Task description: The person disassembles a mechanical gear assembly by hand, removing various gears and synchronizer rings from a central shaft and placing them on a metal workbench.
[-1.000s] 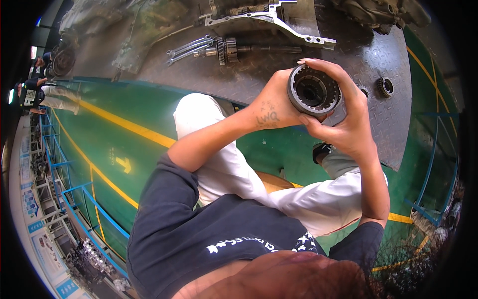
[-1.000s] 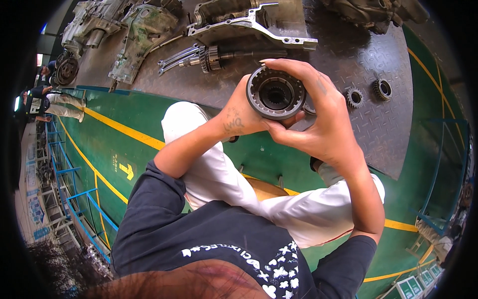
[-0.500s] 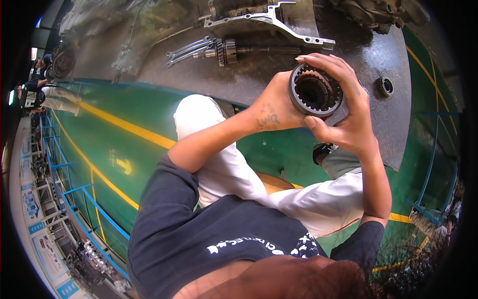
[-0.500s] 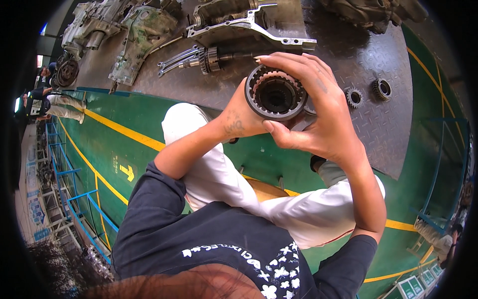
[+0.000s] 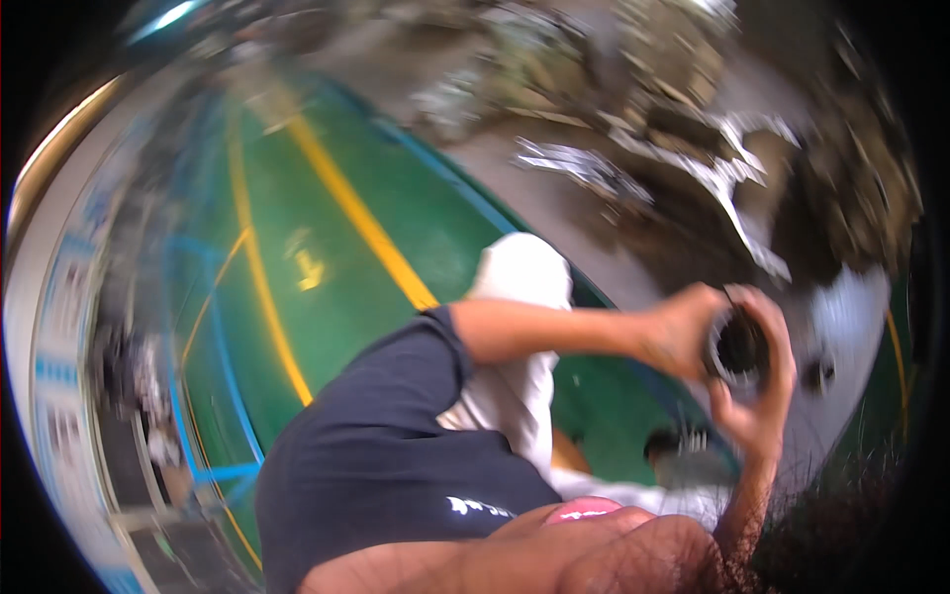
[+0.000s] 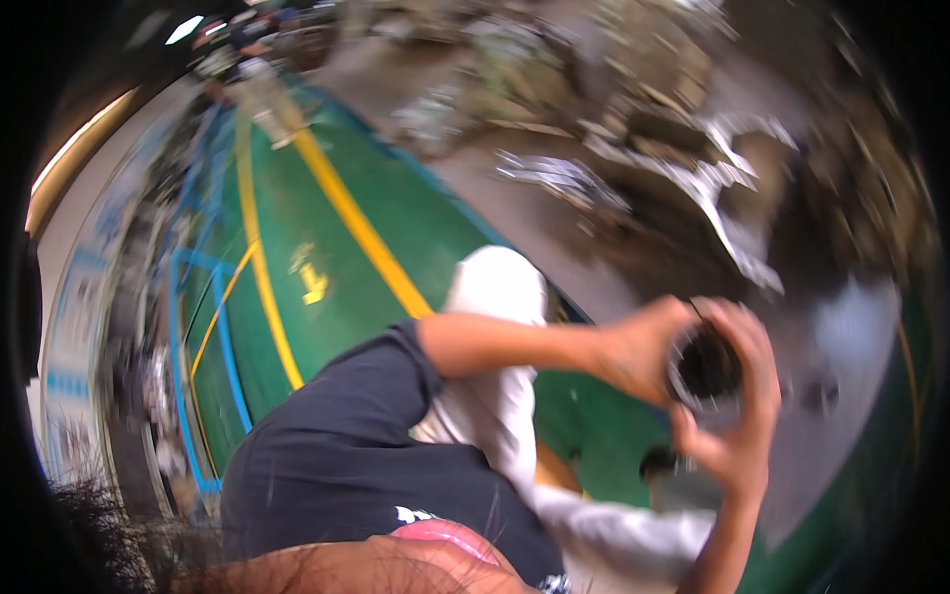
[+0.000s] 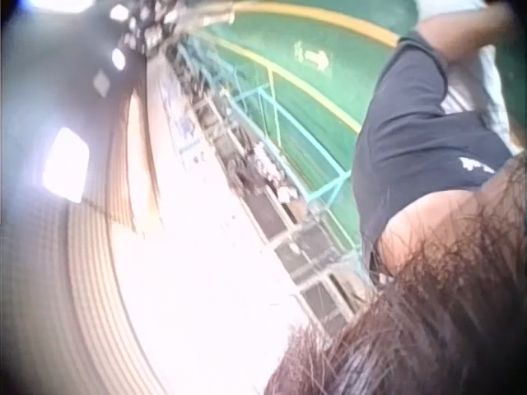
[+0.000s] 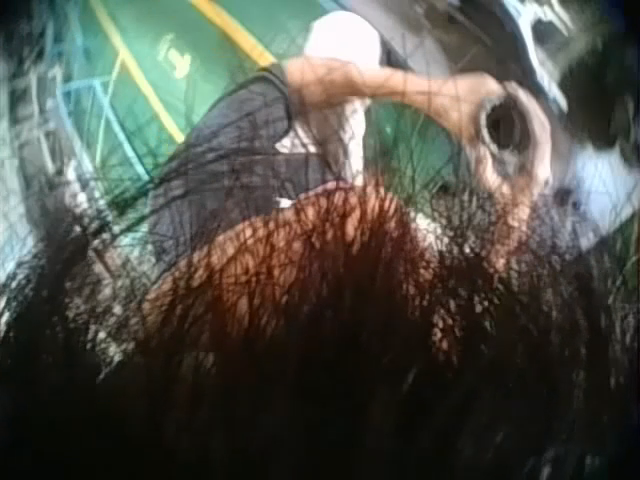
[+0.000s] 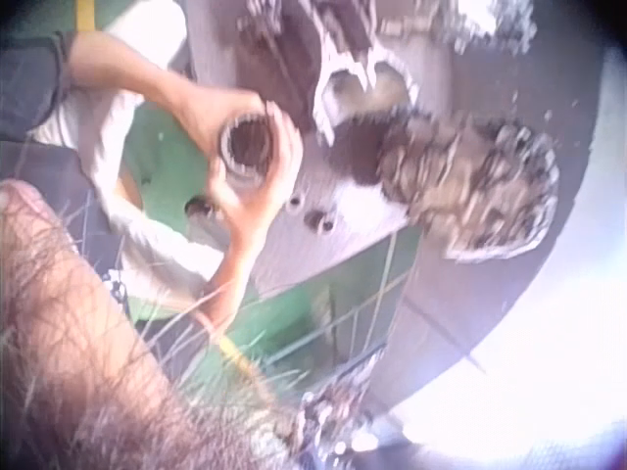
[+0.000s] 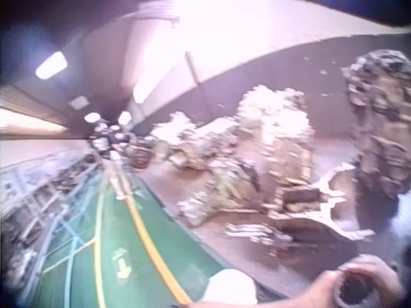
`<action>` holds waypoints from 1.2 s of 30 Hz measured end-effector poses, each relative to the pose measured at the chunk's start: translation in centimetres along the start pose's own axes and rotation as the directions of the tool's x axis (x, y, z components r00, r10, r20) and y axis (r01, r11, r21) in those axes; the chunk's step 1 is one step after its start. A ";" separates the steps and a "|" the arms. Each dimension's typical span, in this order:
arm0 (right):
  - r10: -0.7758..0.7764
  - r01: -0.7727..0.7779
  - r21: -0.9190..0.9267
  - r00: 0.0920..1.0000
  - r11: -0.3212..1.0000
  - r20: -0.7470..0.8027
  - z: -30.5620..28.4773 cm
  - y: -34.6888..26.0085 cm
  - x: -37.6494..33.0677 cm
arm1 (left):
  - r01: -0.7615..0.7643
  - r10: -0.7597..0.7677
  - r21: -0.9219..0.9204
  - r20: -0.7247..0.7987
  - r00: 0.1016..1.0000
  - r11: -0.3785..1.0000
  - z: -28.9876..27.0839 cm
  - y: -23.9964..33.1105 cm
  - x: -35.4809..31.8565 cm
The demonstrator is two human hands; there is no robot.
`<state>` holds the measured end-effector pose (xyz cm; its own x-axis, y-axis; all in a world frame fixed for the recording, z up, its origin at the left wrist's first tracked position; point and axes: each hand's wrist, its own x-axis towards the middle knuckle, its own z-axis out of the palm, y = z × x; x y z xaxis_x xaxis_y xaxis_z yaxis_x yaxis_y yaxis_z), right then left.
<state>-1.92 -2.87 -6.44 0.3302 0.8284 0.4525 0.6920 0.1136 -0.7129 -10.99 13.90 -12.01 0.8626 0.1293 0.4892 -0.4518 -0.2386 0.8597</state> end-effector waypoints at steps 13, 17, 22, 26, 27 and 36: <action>0.061 -0.063 -0.082 0.998 0.995 -0.024 0.2 0.2 -0.6 | 0.113 -0.106 -0.219 0.044 0.993 0.969 0.9 -0.8 0.3; 0.044 -0.042 -0.139 0.999 0.989 0.015 0.1 0.5 -0.7 | 0.124 -0.120 -0.249 0.030 0.992 0.961 1.0 -1.0 0.3; -0.071 0.072 -0.018 0.997 0.997 0.031 -0.1 1.2 -0.7 | 0.061 -0.055 -0.211 0.034 0.998 0.976 0.9 -1.4 0.2; -0.001 0.004 -0.185 1.000 0.983 0.017 -0.2 1.4 -0.7 | 0.070 -0.069 -0.197 0.014 0.998 0.978 1.0 -1.5 0.5; -0.010 0.013 -0.192 1.000 0.981 0.015 -0.1 1.3 -0.7 | 0.066 -0.068 -0.215 -0.002 0.998 0.974 1.0 -1.4 0.4; 0.024 -0.036 -0.423 0.999 0.905 -0.032 0.6 -1.2 -0.2 | 0.075 -0.091 -0.207 -0.072 0.993 0.976 1.6 -0.5 -0.1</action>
<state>-3.20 -2.85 -6.06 0.3674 0.8127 0.4523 0.8865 -0.1588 -0.4347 -10.43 12.51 -12.73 0.8816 0.2195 0.4179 -0.4233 -0.0241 0.9057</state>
